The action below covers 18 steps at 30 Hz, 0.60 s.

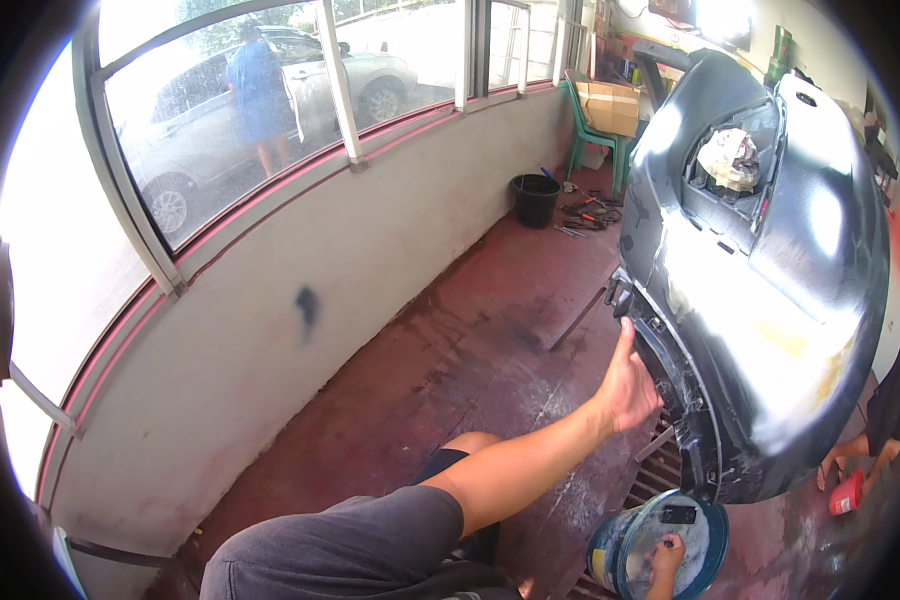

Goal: The person sands a large black car bumper with a sanding block, repeatedly dipping it into a bucket of water. They work on the curved surface and edges, then wipe the part with a blue cloth.

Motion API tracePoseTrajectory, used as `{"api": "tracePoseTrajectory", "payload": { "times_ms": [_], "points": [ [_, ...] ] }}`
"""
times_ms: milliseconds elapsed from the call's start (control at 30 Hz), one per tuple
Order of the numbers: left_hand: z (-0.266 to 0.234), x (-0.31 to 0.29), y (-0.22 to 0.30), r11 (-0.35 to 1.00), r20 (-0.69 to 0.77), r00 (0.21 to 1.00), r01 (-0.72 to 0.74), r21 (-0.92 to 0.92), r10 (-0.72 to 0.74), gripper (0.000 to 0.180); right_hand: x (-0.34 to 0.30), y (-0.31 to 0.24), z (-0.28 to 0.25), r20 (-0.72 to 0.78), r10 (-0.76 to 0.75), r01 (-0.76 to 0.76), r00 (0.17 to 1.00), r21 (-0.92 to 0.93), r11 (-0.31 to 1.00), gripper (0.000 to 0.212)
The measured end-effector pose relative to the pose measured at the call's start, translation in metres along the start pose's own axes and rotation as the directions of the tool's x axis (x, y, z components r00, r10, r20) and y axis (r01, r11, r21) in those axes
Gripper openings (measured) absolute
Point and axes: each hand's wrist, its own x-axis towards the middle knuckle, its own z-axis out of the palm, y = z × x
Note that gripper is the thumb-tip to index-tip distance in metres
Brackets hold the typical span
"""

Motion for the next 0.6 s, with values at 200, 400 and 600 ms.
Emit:
{"api": "tracePoseTrajectory", "payload": {
  "times_ms": [200,400,600],
  "points": [
    [-0.024,0.013,0.043,0.984,-0.164,0.971,-0.177,-0.019,0.172,0.091,-0.049,-0.054,0.04,0.016,-0.16,0.16,0.987,-0.227,0.961,0.034],
    [-0.026,0.01,0.043,0.965,-0.06,0.992,-0.124,-0.231,0.113,0.065,-0.113,-0.16,0.024,-0.112,-0.595,0.232,0.796,-0.851,0.47,0.03],
    [-0.03,0.009,0.038,0.942,-0.114,0.98,-0.187,-0.279,0.161,0.054,-0.123,-0.178,-0.062,-0.389,-0.072,0.063,0.919,-0.035,0.997,0.021]
  ]
}}
